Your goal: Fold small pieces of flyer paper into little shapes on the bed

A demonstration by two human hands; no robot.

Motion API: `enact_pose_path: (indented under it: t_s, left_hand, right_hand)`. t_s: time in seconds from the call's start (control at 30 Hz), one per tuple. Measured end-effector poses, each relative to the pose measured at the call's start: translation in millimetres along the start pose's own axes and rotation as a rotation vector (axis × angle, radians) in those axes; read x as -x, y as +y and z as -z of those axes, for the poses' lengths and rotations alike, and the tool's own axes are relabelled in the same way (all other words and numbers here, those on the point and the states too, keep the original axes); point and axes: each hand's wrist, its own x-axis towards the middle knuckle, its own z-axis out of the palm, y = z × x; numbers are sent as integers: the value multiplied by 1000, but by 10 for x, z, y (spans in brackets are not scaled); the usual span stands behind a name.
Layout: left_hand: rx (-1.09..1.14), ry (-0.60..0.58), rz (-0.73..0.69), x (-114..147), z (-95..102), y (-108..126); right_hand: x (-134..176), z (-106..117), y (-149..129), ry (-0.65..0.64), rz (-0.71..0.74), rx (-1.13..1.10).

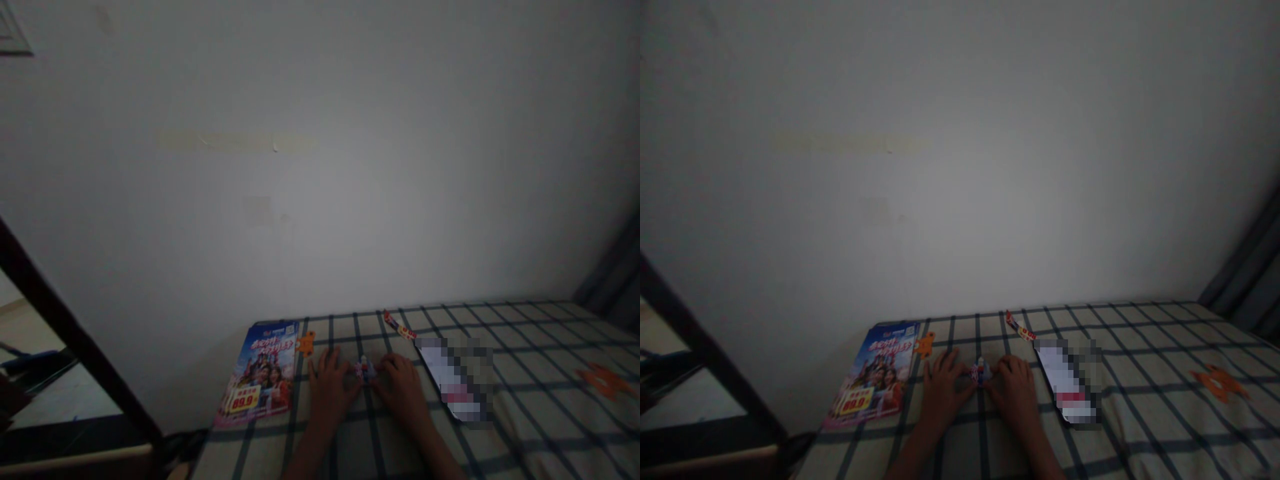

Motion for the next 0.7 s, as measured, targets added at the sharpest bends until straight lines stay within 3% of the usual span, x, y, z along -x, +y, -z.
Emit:
enact_pose_path:
  t_s: [0.17,0.3,0.47,0.7]
  left_hand:
    - [15,29,9,-2,20,37]
    - [11,47,5,3,12,34]
    - [3,31,13,1,17,34]
    - [9,17,15,-11,14,28]
  right_hand:
    - [-23,6,31,-10,-1,-73]
    - [-32,74,-47,-92,26,-110]
    - [-29,171,-167,-149,29,-72]
    - [-58,150,-119,-205,39,-65]
